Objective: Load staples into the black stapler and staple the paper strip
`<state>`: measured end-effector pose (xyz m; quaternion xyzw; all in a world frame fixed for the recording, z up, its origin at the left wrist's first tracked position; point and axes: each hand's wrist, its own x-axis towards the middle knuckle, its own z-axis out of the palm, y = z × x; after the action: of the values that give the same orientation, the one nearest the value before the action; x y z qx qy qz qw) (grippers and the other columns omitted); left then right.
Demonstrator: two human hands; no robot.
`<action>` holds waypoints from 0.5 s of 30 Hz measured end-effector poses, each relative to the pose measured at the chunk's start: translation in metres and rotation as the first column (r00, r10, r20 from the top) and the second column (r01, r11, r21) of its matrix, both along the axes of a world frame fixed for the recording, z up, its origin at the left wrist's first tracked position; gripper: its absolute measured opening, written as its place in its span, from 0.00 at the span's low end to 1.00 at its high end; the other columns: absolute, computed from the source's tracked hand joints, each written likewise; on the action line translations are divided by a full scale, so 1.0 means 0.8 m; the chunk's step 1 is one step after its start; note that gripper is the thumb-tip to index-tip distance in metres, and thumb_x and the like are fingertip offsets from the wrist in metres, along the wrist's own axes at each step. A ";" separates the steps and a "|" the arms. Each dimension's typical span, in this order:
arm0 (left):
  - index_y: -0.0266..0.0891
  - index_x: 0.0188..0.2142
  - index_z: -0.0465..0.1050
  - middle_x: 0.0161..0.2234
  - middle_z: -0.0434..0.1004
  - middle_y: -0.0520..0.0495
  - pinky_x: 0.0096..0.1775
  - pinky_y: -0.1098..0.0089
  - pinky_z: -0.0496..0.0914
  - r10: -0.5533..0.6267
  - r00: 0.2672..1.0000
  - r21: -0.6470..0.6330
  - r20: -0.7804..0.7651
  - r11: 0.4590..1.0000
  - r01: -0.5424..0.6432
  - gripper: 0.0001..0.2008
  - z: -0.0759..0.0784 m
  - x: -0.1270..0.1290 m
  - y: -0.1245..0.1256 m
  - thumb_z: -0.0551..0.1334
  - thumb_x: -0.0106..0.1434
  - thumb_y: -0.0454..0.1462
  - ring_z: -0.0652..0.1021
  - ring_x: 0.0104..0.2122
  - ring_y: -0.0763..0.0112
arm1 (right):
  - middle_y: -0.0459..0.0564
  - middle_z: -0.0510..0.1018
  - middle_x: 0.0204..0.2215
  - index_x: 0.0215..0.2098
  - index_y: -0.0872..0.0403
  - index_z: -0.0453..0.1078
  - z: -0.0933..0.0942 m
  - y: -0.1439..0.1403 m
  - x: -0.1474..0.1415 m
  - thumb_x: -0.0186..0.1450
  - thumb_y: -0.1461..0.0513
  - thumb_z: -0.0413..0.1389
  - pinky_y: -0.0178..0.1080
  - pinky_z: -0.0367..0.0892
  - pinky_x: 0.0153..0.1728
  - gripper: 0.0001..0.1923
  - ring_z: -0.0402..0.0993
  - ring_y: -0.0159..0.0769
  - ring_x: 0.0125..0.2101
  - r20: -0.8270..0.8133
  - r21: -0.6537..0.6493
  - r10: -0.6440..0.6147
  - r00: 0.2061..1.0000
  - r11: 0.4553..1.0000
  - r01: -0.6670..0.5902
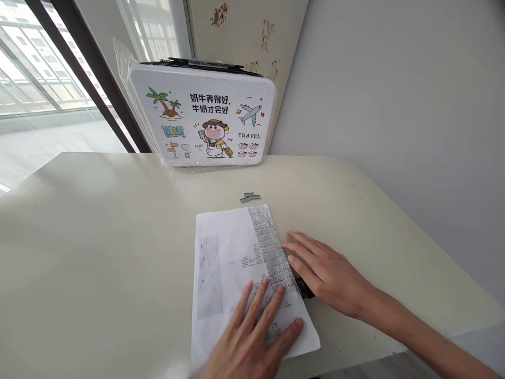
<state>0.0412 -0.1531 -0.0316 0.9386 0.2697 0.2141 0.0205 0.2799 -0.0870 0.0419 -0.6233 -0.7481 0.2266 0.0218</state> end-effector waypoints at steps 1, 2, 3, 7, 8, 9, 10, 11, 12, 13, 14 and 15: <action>0.42 0.71 0.61 0.75 0.48 0.34 0.63 0.36 0.64 0.002 1.000 -0.003 0.002 1.000 -0.002 0.34 0.000 0.000 0.000 0.62 0.67 0.26 0.54 0.72 0.35 | 0.45 0.55 0.75 0.70 0.43 0.65 -0.001 0.000 -0.001 0.78 0.45 0.38 0.60 0.55 0.70 0.30 0.48 0.50 0.74 0.011 0.004 0.001 1.000 1.000 -0.001; 0.43 0.71 0.62 0.75 0.49 0.34 0.63 0.36 0.64 0.005 1.000 -0.006 0.002 1.000 -0.005 0.34 0.000 0.000 -0.001 0.62 0.66 0.26 0.54 0.72 0.35 | 0.45 0.55 0.75 0.70 0.43 0.65 -0.001 0.000 -0.002 0.78 0.45 0.38 0.60 0.55 0.70 0.30 0.48 0.49 0.74 0.019 0.004 0.002 1.000 1.000 -0.002; 0.43 0.71 0.62 0.75 0.49 0.35 0.64 0.37 0.64 0.007 1.000 -0.010 -0.001 1.000 -0.007 0.34 0.000 0.001 -0.001 0.62 0.66 0.26 0.54 0.72 0.35 | 0.45 0.55 0.75 0.70 0.44 0.65 -0.001 0.000 -0.002 0.78 0.45 0.37 0.60 0.55 0.71 0.30 0.48 0.49 0.74 0.024 0.002 0.001 1.000 1.000 -0.001; 0.44 0.70 0.62 0.74 0.51 0.36 0.63 0.38 0.65 0.018 1.000 -0.005 -0.012 1.000 -0.018 0.32 0.002 0.001 -0.002 0.61 0.68 0.27 0.54 0.72 0.38 | 0.44 0.54 0.75 0.70 0.43 0.64 0.000 0.000 -0.002 0.78 0.44 0.37 0.59 0.54 0.71 0.30 0.46 0.48 0.75 0.012 -0.016 -0.006 1.000 1.000 0.006; 0.44 0.70 0.62 0.74 0.52 0.36 0.63 0.38 0.65 0.017 1.000 -0.002 -0.016 1.000 -0.018 0.32 0.003 0.001 -0.001 0.61 0.68 0.27 0.54 0.72 0.37 | 0.43 0.53 0.75 0.71 0.43 0.63 0.001 0.000 -0.001 0.78 0.44 0.37 0.59 0.53 0.71 0.31 0.46 0.48 0.75 0.004 -0.027 -0.010 1.000 1.000 0.010; 0.44 0.70 0.63 0.74 0.52 0.35 0.63 0.37 0.66 0.016 1.000 0.001 -0.017 1.000 -0.016 0.32 0.003 0.001 -0.001 0.61 0.68 0.27 0.54 0.72 0.37 | 0.43 0.53 0.75 0.71 0.42 0.63 0.002 0.001 0.000 0.78 0.44 0.37 0.60 0.53 0.71 0.31 0.46 0.48 0.75 -0.006 -0.041 -0.015 1.000 0.999 0.015; 0.44 0.70 0.63 0.73 0.53 0.35 0.62 0.37 0.66 0.015 1.000 0.003 -0.017 1.000 -0.015 0.31 0.003 0.001 -0.001 0.61 0.69 0.28 0.54 0.72 0.37 | 0.42 0.53 0.75 0.71 0.42 0.63 0.003 0.001 0.002 0.78 0.44 0.36 0.60 0.53 0.71 0.31 0.45 0.48 0.75 -0.017 -0.059 -0.022 1.000 0.998 0.021; 0.44 0.69 0.64 0.73 0.53 0.34 0.62 0.37 0.66 0.014 1.000 0.003 -0.018 1.000 -0.014 0.30 0.003 0.001 -0.001 0.61 0.69 0.28 0.54 0.72 0.36 | 0.42 0.53 0.75 0.71 0.41 0.62 0.004 0.001 0.004 0.78 0.44 0.36 0.60 0.53 0.71 0.31 0.46 0.48 0.75 -0.028 -0.075 -0.031 0.999 0.997 0.029; 0.44 0.69 0.64 0.73 0.53 0.34 0.62 0.37 0.66 0.015 1.000 0.001 -0.016 1.000 -0.015 0.29 0.003 0.001 -0.001 0.61 0.70 0.29 0.54 0.72 0.36 | 0.41 0.53 0.75 0.71 0.41 0.62 0.005 0.002 0.005 0.78 0.44 0.36 0.61 0.53 0.71 0.31 0.46 0.48 0.75 -0.039 -0.086 -0.039 0.998 0.996 0.036; 0.44 0.69 0.64 0.74 0.52 0.35 0.62 0.37 0.66 0.017 1.000 -0.002 -0.014 1.000 -0.017 0.28 0.003 0.001 -0.001 0.61 0.71 0.31 0.54 0.72 0.36 | 0.41 0.54 0.75 0.71 0.40 0.62 0.005 0.002 0.006 0.78 0.43 0.37 0.61 0.53 0.71 0.31 0.47 0.49 0.75 -0.050 -0.087 -0.046 0.998 0.995 0.042; 0.44 0.69 0.64 0.74 0.51 0.35 0.63 0.37 0.65 0.017 1.000 -0.008 -0.012 1.000 -0.017 0.28 0.003 0.001 -0.002 0.61 0.72 0.32 0.54 0.72 0.37 | 0.41 0.54 0.75 0.71 0.40 0.63 0.005 0.002 0.008 0.78 0.43 0.37 0.61 0.54 0.71 0.30 0.47 0.49 0.75 -0.059 -0.083 -0.049 0.997 0.996 0.044; 0.44 0.69 0.64 0.74 0.51 0.36 0.63 0.37 0.65 0.017 1.000 -0.014 -0.014 1.000 -0.017 0.27 0.003 0.001 -0.002 0.61 0.72 0.33 0.53 0.72 0.37 | 0.41 0.54 0.75 0.71 0.40 0.63 0.005 0.002 0.008 0.77 0.43 0.37 0.60 0.54 0.71 0.30 0.47 0.49 0.74 -0.066 -0.075 -0.050 0.997 0.996 0.045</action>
<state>0.0423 -0.1548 -0.0293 0.9376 0.2794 0.2057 0.0232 0.2866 -0.0856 0.0462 -0.6331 -0.7232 0.2744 0.0295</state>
